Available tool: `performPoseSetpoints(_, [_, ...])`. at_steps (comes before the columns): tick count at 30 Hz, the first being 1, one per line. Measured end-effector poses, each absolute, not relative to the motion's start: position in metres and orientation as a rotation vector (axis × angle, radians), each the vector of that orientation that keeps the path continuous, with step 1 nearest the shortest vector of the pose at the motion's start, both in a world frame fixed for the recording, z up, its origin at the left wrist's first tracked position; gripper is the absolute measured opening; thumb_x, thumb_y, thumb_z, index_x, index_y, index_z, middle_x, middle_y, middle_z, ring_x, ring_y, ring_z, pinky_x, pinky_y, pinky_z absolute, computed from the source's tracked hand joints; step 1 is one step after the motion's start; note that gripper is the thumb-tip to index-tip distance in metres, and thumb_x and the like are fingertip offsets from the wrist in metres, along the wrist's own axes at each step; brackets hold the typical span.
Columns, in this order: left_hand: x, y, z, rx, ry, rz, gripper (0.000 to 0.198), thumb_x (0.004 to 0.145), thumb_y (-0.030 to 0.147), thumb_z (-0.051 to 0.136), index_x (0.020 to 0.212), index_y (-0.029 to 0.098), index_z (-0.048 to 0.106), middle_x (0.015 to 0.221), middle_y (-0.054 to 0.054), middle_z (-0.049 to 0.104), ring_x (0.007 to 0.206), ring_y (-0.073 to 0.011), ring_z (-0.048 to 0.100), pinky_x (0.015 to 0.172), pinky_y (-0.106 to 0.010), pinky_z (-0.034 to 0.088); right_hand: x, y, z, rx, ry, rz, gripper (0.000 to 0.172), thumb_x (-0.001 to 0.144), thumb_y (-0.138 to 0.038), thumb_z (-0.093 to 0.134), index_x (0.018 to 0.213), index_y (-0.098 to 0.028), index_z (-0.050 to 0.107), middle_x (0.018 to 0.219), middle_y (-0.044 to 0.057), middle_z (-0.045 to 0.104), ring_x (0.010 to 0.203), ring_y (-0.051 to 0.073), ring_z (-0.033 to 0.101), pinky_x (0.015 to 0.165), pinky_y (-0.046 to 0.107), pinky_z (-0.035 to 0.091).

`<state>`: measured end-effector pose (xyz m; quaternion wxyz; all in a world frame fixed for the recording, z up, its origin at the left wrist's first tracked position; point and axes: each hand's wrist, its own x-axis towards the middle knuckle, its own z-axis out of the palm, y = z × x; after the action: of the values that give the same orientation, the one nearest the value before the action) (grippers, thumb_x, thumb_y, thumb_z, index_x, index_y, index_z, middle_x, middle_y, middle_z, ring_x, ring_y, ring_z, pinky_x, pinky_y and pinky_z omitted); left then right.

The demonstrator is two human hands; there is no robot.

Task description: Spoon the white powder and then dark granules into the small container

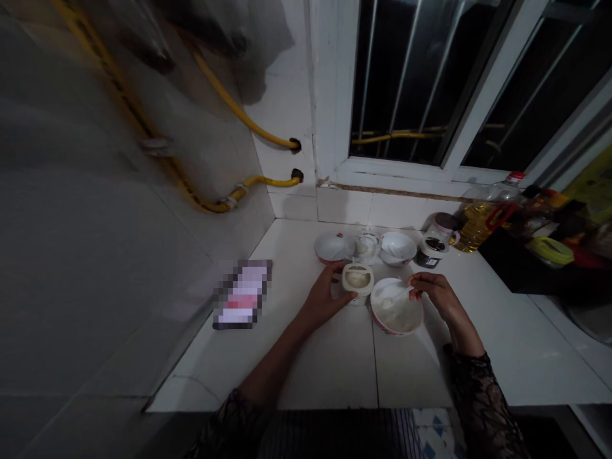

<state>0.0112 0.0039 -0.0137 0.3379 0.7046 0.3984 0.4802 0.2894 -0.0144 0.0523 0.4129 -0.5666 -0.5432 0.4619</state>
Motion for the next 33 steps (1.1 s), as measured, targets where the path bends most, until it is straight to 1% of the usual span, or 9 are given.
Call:
performPoseSetpoints(7, [0.01, 0.004, -0.014, 1.848, 1.027, 1.268, 0.057, 0.076, 0.035, 0.075, 0.126, 0.023, 0.048, 0.129, -0.012, 0.059, 0.115, -0.0277, 0.06, 0.092, -0.044, 0.052, 0.289, -0.013, 0.051, -1.421, -1.363, 1.148, 0.019, 0.06, -0.037, 0.066, 0.065, -0.019, 0.066, 0.048, 0.002, 0.064, 0.046, 0.016, 0.053, 0.05, 0.029, 0.04])
performPoseSetpoints(13, [0.011, 0.005, -0.015, 1.848, 1.035, 1.266, 0.058, 0.076, 0.035, 0.075, 0.126, 0.023, 0.048, 0.13, -0.011, 0.059, 0.114, -0.0271, 0.06, 0.091, -0.043, 0.052, 0.288, -0.015, 0.055, -1.411, -1.346, 1.162, 0.018, 0.061, -0.036, 0.066, 0.064, -0.019, 0.066, 0.049, 0.002, 0.064, 0.049, 0.016, 0.055, 0.053, 0.029, 0.042])
performPoseSetpoints(18, [0.011, 0.005, -0.016, 1.849, 1.029, 1.268, 0.058, 0.077, 0.035, 0.075, 0.127, 0.023, 0.048, 0.131, -0.012, 0.058, 0.116, -0.0278, 0.06, 0.093, -0.044, 0.051, 0.29, -0.016, 0.054, -1.379, -1.289, 1.186, 0.02, 0.061, -0.037, 0.07, 0.066, -0.017, 0.067, 0.05, 0.003, 0.064, 0.049, 0.016, 0.055, 0.053, 0.029, 0.042])
performPoseSetpoints(21, [0.011, 0.005, -0.016, 1.836, 1.026, 1.272, 0.058, 0.076, 0.036, 0.075, 0.126, 0.023, 0.048, 0.13, -0.011, 0.059, 0.115, -0.0277, 0.059, 0.093, -0.045, 0.051, 0.287, -0.014, 0.054, -1.333, -1.282, 1.133, 0.023, 0.062, -0.039, 0.072, 0.067, -0.017, 0.067, 0.051, 0.003, 0.064, 0.049, 0.016, 0.054, 0.054, 0.03, 0.043])
performPoseSetpoints(24, [0.012, 0.005, -0.016, 1.819, 1.02, 1.267, 0.059, 0.076, 0.036, 0.075, 0.126, 0.023, 0.049, 0.13, -0.011, 0.058, 0.115, -0.0276, 0.059, 0.093, -0.044, 0.051, 0.276, -0.016, 0.055, -1.266, -1.303, 0.954, 0.026, 0.07, -0.045, 0.07, 0.071, -0.019, 0.065, 0.056, 0.002, 0.066, 0.051, 0.016, 0.054, 0.057, 0.031, 0.046])
performPoseSetpoints(27, [0.011, 0.005, -0.015, 1.816, 1.003, 1.268, 0.058, 0.076, 0.036, 0.076, 0.126, 0.023, 0.049, 0.13, -0.012, 0.058, 0.115, -0.0276, 0.059, 0.092, -0.044, 0.051, 0.257, -0.021, 0.056, -1.217, -1.412, 0.653, 0.024, 0.085, -0.045, 0.059, 0.082, -0.022, 0.065, 0.065, 0.002, 0.069, 0.059, 0.018, 0.059, 0.064, 0.033, 0.049])
performPoseSetpoints(29, [0.011, 0.004, -0.014, 1.821, 0.997, 1.27, 0.057, 0.076, 0.036, 0.076, 0.125, 0.023, 0.05, 0.129, -0.011, 0.059, 0.114, -0.0275, 0.059, 0.092, -0.043, 0.051, 0.245, -0.026, 0.056, -1.153, -1.604, 0.402, 0.02, 0.092, -0.037, 0.053, 0.087, -0.023, 0.065, 0.072, 0.004, 0.071, 0.067, 0.02, 0.062, 0.072, 0.036, 0.049])
performPoseSetpoints(31, [0.011, 0.004, -0.014, 1.823, 0.997, 1.276, 0.056, 0.076, 0.036, 0.075, 0.124, 0.023, 0.05, 0.13, -0.012, 0.059, 0.115, -0.0278, 0.059, 0.092, -0.043, 0.051, 0.237, -0.03, 0.055, -1.039, -1.872, 0.186, 0.017, 0.093, -0.027, 0.05, 0.089, -0.023, 0.066, 0.077, 0.004, 0.073, 0.069, 0.02, 0.062, 0.083, 0.04, 0.047])
performPoseSetpoints(33, [0.011, 0.004, -0.013, 1.825, 1.001, 1.274, 0.056, 0.076, 0.036, 0.075, 0.124, 0.022, 0.05, 0.131, -0.012, 0.058, 0.116, -0.0281, 0.059, 0.092, -0.043, 0.051, 0.235, -0.032, 0.054, -0.947, -2.046, 0.07, 0.019, 0.092, -0.019, 0.049, 0.089, -0.023, 0.067, 0.079, 0.004, 0.074, 0.068, 0.019, 0.062, 0.09, 0.043, 0.044])
